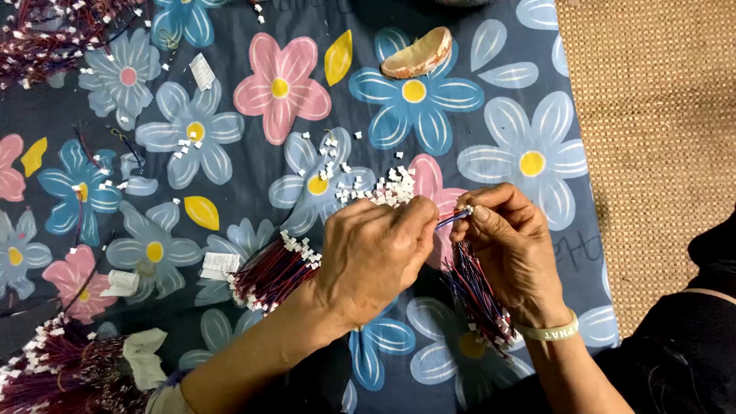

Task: Assemble small white components onto the ends of thin wires

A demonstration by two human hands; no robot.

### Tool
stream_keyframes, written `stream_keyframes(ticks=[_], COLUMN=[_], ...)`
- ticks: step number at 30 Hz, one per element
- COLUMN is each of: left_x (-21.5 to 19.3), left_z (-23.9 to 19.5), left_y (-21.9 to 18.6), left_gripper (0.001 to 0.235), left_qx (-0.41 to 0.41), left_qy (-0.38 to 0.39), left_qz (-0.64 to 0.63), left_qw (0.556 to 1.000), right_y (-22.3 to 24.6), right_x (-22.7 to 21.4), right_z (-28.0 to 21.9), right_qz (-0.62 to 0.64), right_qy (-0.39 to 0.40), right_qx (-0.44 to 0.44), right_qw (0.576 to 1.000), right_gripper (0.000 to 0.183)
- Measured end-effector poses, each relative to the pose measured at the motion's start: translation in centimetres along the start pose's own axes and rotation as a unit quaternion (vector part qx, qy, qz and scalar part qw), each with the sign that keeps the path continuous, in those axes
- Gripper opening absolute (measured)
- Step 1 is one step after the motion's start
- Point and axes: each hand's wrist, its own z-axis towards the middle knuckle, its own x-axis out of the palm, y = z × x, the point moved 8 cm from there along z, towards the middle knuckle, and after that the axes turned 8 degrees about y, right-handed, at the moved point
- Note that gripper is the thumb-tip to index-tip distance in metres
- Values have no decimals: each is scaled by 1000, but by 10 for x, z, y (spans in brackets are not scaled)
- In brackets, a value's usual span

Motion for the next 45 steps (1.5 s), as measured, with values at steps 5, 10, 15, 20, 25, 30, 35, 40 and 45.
stream_keyframes(ticks=[5,10,15,20,25,30,35,40,45], left_x=[-3,-3,-2,-2,6,37,45,42,39], left_z=[-1,-1,-3,-1,1,-9,-11,-11,-10], left_y=[-2,-2,-3,3,22,39,41,41,40], left_gripper=[10,10,11,10,8,7,8,8,8], left_qx=[13,31,30,-8,-108,-249,-261,-261,-262], left_qy=[-11,-1,8,30,81,116,136,135,133], left_qz=[25,26,12,-27,-152,-407,-480,-467,-431], left_qw=[1000,999,999,999,979,871,827,834,853], right_y=[0,-2,-7,-10,-6,-4,-1,4,0], right_x=[-3,-2,-8,-6,1,8,10,11,7], right_z=[0,-1,0,-2,-3,-4,-4,-3,-4], right_qz=[-32,-31,-12,-11,-29,-68,-74,-73,-56], right_qy=[1,0,-3,-4,2,-5,2,3,-1], right_qx=[2,28,34,42,37,42,17,0,7], right_qw=[999,999,999,999,999,997,997,997,998], right_gripper=[5,7,8,9,8,7,7,5,6])
